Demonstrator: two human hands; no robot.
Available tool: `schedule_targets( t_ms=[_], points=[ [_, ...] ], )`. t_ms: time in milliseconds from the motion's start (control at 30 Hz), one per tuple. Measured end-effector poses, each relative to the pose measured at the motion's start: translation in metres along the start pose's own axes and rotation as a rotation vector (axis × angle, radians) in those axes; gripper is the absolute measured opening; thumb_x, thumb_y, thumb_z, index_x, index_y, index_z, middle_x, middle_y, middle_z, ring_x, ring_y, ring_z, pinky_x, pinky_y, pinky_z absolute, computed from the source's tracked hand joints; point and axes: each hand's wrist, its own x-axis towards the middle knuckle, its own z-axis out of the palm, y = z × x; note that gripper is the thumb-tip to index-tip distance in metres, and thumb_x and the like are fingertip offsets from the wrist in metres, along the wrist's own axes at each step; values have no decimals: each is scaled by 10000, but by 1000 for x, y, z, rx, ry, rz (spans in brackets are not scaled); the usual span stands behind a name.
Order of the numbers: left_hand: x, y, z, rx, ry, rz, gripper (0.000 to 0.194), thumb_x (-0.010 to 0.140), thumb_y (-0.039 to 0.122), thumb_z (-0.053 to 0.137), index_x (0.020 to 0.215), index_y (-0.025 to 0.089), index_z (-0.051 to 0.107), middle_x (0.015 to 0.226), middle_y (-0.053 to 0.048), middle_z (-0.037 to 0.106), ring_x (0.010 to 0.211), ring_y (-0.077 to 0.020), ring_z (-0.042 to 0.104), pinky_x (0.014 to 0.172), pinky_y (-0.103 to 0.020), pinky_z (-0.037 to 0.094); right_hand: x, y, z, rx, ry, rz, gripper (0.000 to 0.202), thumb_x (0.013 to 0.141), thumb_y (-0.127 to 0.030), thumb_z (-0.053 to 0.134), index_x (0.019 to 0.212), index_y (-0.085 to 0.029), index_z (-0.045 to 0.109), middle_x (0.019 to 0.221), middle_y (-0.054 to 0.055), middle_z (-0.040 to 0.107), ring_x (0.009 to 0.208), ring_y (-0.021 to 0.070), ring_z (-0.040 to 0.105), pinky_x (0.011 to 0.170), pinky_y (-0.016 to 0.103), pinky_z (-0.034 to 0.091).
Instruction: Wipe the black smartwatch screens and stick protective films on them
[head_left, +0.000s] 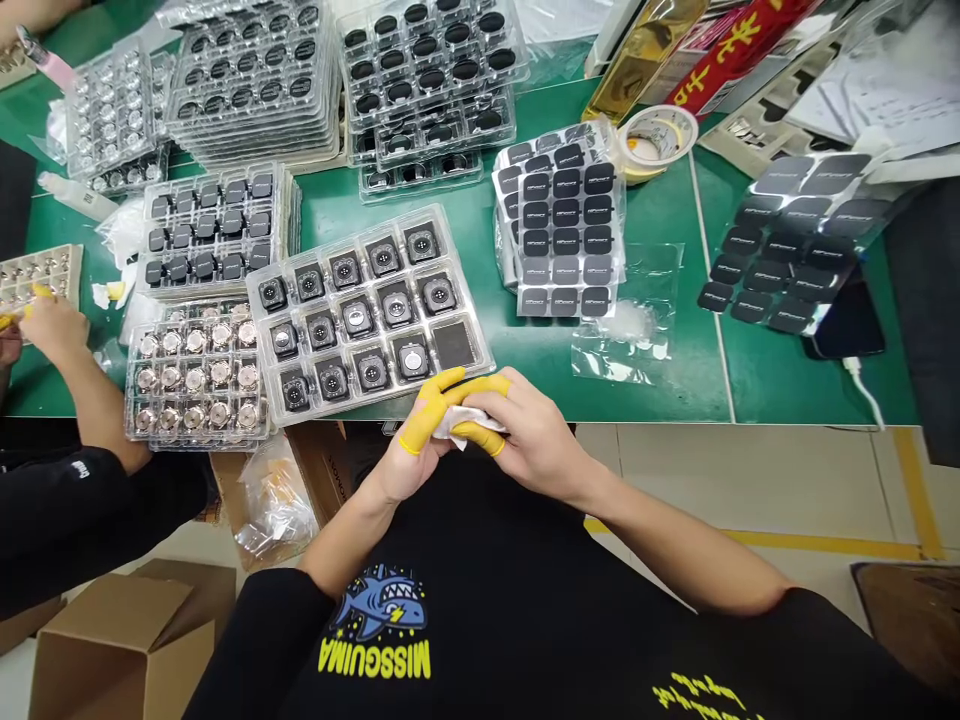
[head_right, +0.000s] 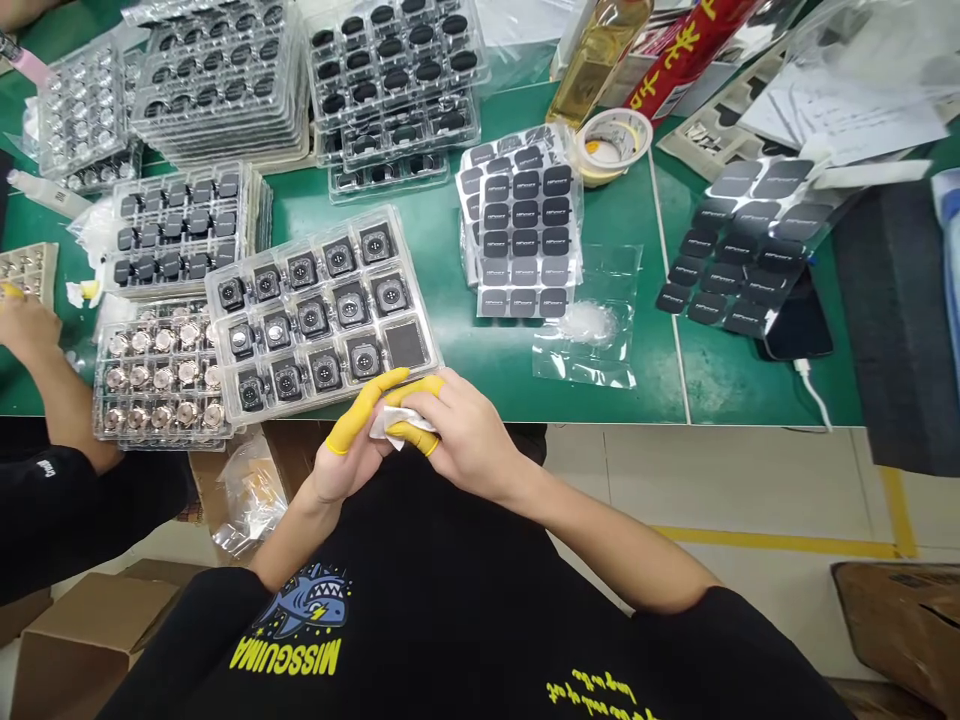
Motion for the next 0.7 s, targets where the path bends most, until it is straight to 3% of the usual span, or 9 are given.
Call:
schedule_targets(
  t_ms=[133, 233, 333, 467, 567, 700],
  points=[
    [-3, 14, -12, 319, -204, 76, 746, 1002, 543, 817, 1658, 341, 527, 1535, -125, 702, 1163, -264, 799, 1040, -425, 633, 10, 1, -11, 261, 28, 255, 323, 1181, -479, 573, 1025, -236, 718, 909, 41, 714, 845, 218, 641, 757, 339, 502],
    [4, 25, -25, 711, -266, 223, 790, 1008, 494, 828, 1698, 314, 487, 1256, -103, 759, 844, -171, 756, 782, -311, 640, 21, -1, -17, 460, -28, 457, 504, 1141, -669, 576, 979, -213, 717, 889, 30, 700, 790, 194, 623, 737, 320, 506],
    [16, 32, -36, 948, -279, 388, 749, 1011, 575, 809, 1631, 235, 561, 957, -26, 698, 698, -149, 604, 627, -283, 566, 29, -5, -14, 571, -99, 493, 586, 1101, -748, 591, 989, -195, 749, 906, 39, 726, 838, 208, 657, 799, 328, 537],
    [26, 33, -45, 1014, -311, 536, 735, 1000, 659, 783, 1556, 215, 601, 854, 16, 630, 650, -128, 511, 586, -257, 505, 34, -12, -9, 652, -151, 501, 533, 1091, -704, 647, 1033, -194, 792, 1026, 65, 803, 966, 244, 732, 911, 350, 574],
    [26, 32, -48, 975, -366, 636, 709, 976, 637, 822, 1524, 239, 614, 885, 20, 644, 597, -86, 444, 530, -212, 430, 34, -14, -9, 784, -224, 505, 494, 1106, -668, 644, 1109, -202, 808, 1095, 71, 835, 1005, 242, 758, 960, 355, 595],
    [22, 32, -51, 986, -337, 712, 612, 1002, 571, 828, 1480, 234, 647, 878, 16, 657, 598, -86, 452, 551, -215, 424, 32, -13, -8, 880, -276, 555, 423, 1062, -606, 738, 1146, -196, 802, 1140, 81, 838, 1044, 238, 768, 965, 351, 607]
  ],
)
